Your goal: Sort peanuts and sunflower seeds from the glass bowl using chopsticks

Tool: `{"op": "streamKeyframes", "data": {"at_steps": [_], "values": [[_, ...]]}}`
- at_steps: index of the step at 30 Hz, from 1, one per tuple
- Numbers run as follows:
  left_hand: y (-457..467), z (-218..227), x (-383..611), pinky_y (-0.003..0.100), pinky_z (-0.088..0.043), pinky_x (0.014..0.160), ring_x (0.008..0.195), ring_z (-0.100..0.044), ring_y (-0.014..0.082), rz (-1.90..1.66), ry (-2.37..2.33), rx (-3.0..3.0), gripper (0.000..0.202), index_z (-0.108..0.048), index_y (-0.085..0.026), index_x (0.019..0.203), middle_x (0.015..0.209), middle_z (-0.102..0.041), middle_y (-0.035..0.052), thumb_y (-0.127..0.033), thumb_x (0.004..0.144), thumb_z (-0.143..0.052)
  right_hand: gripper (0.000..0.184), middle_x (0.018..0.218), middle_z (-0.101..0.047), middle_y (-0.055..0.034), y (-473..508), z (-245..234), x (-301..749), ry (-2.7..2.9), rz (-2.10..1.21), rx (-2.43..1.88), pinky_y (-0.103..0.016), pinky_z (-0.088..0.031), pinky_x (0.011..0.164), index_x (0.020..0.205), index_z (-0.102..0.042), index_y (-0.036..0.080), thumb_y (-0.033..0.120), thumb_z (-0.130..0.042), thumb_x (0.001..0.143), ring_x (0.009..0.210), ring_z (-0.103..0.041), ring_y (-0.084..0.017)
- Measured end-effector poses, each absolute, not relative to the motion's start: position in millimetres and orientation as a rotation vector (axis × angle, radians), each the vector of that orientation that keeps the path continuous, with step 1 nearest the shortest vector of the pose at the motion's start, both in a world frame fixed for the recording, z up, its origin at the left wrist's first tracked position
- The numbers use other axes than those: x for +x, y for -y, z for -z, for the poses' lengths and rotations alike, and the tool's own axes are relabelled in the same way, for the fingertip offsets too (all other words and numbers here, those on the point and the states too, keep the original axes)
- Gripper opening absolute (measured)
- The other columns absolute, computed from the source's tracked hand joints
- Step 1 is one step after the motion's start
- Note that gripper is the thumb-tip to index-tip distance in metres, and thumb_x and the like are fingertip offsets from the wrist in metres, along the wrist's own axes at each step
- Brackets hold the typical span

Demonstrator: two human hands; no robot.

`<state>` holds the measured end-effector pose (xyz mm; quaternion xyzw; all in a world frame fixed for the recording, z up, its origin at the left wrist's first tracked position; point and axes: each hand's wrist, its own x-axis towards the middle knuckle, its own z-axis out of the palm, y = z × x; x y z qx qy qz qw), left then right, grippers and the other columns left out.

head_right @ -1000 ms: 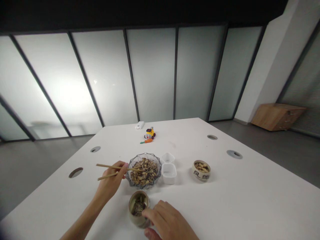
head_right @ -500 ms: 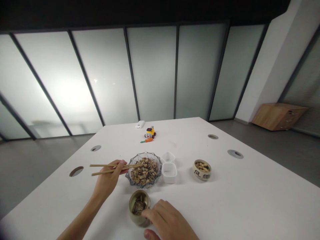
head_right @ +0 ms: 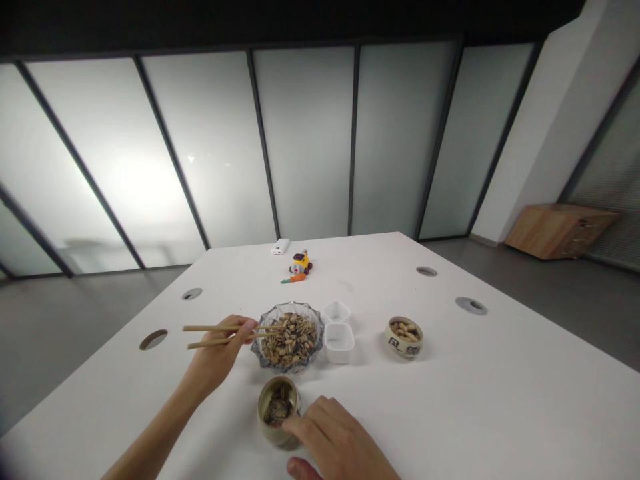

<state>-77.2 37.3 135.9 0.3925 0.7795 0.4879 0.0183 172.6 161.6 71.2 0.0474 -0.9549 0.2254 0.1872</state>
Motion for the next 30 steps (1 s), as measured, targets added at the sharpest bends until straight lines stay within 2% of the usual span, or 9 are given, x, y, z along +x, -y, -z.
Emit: {"op": "streamKeyframes", "data": {"at_steps": [5, 15, 21, 30], "values": [[-37, -135, -75, 0.034, -0.054, 0.072, 0.076, -0.071, 0.0254, -1.485, -2.426, 1.271, 0.037, -0.075, -0.023, 0.078, 0.08, -0.077, 0.0051, -0.052, 0.095, -0.059, 0.029, 0.109, -0.075, -0.0089, -162, -70, 173, 2.71, -0.627, 0.126, -0.034, -0.059, 0.082, 0.13, -0.064, 0.022, 0.034, -0.069, 0.104, 0.094, -0.069, -0.025], [-45, -124, -67, 0.031, -0.056, 0.067, 0.074, -0.069, 0.0229, -1.526, -2.357, 1.333, 0.034, -0.075, -0.022, 0.078, 0.083, -0.074, 0.0064, -0.05, 0.092, -0.06, 0.036, 0.109, -0.075, -0.0087, -160, -74, 172, 2.764, -0.601, 0.115, -0.035, -0.059, 0.082, 0.129, -0.064, 0.021, 0.018, -0.076, 0.095, 0.095, -0.069, -0.026], [-41, -132, -64, 0.03, -0.056, 0.069, 0.076, -0.072, 0.0217, -1.499, -2.284, 1.412, 0.028, -0.081, -0.023, 0.078, 0.083, -0.074, 0.0059, -0.042, 0.092, -0.065, 0.036, 0.111, -0.075, -0.0089, -159, -79, 173, 2.796, -0.597, 0.106, -0.036, -0.059, 0.085, 0.129, -0.065, 0.021, 0.016, -0.075, 0.094, 0.097, -0.068, -0.027], [-37, -133, -57, 0.026, -0.053, 0.065, 0.072, -0.072, 0.0184, -1.522, -2.214, 1.585, 0.025, -0.086, -0.022, 0.091, 0.084, -0.075, 0.0061, -0.033, 0.096, -0.064, 0.032, 0.111, -0.075, -0.0092, -160, -81, 172, 2.797, -0.705, 0.143, -0.031, -0.06, 0.084, 0.126, -0.071, 0.023, 0.012, -0.068, 0.096, 0.098, -0.069, -0.024]]}}
